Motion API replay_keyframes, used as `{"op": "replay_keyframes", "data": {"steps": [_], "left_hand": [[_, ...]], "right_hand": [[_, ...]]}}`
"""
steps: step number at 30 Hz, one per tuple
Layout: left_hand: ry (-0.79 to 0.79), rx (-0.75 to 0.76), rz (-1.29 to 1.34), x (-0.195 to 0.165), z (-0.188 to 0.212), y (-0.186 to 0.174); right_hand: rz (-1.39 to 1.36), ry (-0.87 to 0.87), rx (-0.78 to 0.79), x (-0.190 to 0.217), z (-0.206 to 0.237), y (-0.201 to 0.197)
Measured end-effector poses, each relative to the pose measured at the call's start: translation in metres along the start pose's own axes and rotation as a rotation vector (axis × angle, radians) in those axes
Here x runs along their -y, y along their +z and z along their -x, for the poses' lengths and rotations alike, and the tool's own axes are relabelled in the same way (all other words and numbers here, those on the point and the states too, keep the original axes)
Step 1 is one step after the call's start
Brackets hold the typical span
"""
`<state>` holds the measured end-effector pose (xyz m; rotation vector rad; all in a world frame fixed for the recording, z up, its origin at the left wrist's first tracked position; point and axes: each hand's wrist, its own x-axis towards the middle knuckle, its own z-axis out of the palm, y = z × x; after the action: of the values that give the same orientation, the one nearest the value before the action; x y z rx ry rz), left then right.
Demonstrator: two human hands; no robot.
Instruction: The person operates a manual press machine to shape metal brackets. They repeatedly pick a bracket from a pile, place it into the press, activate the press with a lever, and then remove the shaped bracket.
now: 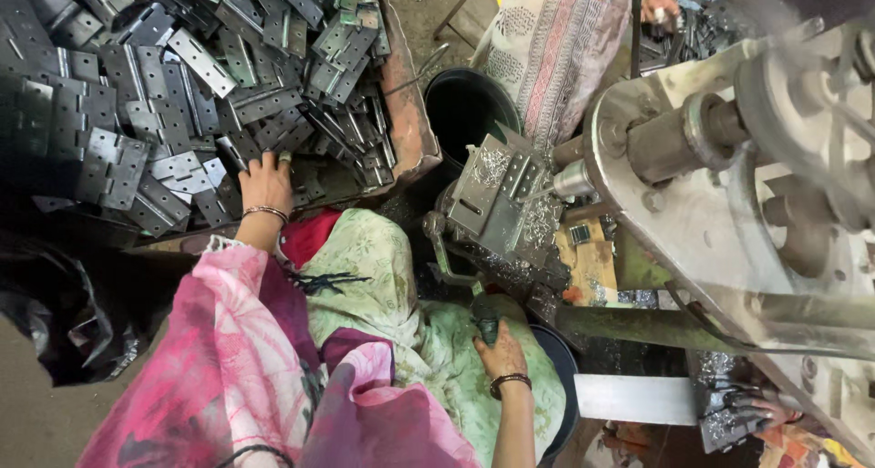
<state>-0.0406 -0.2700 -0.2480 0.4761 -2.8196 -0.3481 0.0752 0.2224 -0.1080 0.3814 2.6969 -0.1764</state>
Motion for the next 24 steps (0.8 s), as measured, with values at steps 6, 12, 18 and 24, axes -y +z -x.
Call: {"op": "replay_keyframes", "data": {"steps": [6,12,18,24], "left_hand": [[0.016,0.09,-0.068,-0.006,0.011,0.001],[0.049,0.335,-0.031,0.002,-0.009,0.009],[0.069,0.287,0.208,-0.002,-0.028,0.011],[0.096,0.128,0.481,-0.03,-0.037,-0.005]], "right_hand": [[-0.021,0.004,0.001,0.0,0.0,0.002],[-0.03,-0.011,-0.015,-0.002,-0.001,0.005],[-0.042,-0.027,-0.01,-0.001,-0.002,0.003],[-0.049,-0.046,0.004,-0.007,-0.005,0.008]]}}
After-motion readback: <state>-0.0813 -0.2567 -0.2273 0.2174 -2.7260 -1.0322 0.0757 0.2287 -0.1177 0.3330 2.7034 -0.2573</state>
